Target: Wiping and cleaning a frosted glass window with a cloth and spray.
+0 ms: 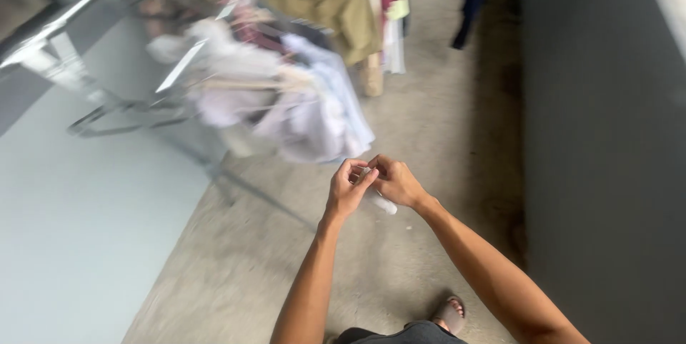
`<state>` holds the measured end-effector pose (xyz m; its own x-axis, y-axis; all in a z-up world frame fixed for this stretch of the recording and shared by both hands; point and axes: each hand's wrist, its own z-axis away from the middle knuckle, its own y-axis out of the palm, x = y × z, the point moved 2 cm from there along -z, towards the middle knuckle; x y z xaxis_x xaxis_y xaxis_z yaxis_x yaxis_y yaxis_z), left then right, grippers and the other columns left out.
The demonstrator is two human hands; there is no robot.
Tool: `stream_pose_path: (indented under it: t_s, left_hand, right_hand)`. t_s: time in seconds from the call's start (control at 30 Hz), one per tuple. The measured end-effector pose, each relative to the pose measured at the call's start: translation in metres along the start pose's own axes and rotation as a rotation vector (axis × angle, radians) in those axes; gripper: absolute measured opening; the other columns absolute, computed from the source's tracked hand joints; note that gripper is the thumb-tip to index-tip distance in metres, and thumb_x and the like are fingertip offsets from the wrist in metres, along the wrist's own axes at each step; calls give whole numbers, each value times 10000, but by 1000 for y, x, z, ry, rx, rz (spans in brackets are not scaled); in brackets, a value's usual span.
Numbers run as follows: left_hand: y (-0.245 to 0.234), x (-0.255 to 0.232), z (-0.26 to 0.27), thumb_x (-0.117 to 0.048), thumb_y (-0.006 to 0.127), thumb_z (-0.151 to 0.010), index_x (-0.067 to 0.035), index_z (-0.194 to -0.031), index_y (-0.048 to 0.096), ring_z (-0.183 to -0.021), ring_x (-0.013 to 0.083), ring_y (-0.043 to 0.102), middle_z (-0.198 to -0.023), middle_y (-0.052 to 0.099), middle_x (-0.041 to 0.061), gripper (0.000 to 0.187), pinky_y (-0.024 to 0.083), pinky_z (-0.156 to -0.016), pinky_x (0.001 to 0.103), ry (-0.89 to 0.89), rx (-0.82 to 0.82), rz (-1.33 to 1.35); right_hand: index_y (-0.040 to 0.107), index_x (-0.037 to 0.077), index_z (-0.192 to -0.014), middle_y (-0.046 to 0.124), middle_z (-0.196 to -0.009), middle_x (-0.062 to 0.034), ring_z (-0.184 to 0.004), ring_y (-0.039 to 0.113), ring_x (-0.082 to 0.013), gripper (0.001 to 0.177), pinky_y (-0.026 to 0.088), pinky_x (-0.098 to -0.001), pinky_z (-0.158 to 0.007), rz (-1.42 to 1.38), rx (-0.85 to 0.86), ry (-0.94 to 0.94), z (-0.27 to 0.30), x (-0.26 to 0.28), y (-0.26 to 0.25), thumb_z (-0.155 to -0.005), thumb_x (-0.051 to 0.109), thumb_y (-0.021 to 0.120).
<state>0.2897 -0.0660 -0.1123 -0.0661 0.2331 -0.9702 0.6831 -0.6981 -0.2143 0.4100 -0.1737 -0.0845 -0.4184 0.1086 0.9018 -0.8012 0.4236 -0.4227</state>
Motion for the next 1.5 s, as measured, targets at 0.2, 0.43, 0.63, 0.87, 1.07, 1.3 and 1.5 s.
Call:
stream_pose_path:
  t_s: [0.2,0.43,0.63,0.87,1.07,1.3,1.5]
  left_hand:
    - [-180,28,75,-228,689,-908,-35,-1212,631,-876,147,673,-986,710,78,365,562,-767,311,-65,-203,-19]
    - [-324,4,154,-192,599,-955,-51,-1107,681,-663,161,642,-767,683,71,223,503,-642,348,-388,-334,-296]
    - [-428,0,181,-178,606,-1010,-17,-1041,676,-573,132,503,-659,555,51,178,427,-552,354,-210,-631,-184]
    - [-578,27,180,-88,602,-930,-29,-1114,671,-722,69,644,-862,700,28,205,526,-639,265,35,-702,-416]
    - [-707,1,160,-141,676,-1002,-19,-1080,695,-730,191,626,-867,739,160,146,526,-674,336,-191,-848,-522]
    - [-787,-1,97,-148,737,-918,-63,-973,746,-788,217,726,-950,695,136,101,589,-697,354,-45,-989,-773]
    - [-833,-1,15,-202,722,-925,-100,-949,754,-721,247,716,-954,681,145,110,566,-633,389,-176,-1015,-706]
  right_hand:
    - [666,0,-1041,718,-880,-110,-807,691,-190,271,550,-365,-749,-70,136,1,-31,92,157,-913,239,671]
    - [653,56,-1008,649,-841,-26,-754,569,-99,163,498,-314,-720,-500,420,15,-68,180,293,-1014,210,600]
    - [652,51,-989,679,-868,-34,-777,626,-100,145,542,-290,-753,-684,498,40,-117,229,383,-991,190,612]
    - [630,34,-1091,708,-920,-92,-848,691,-195,268,599,-370,-831,-649,720,-22,-200,290,493,-895,175,745]
    - [545,4,-1360,673,-1331,-208,-1292,609,-357,763,422,-478,-1149,-253,1189,-239,-271,365,573,-701,221,861]
    - [379,42,-1565,233,-1607,-264,-1510,234,-396,782,221,-553,-1223,-221,1062,94,-341,392,633,-986,533,567]
    - [458,-102,-1403,574,-1328,-298,-1263,594,-384,741,467,-482,-1101,-776,947,216,-414,396,666,-972,496,527]
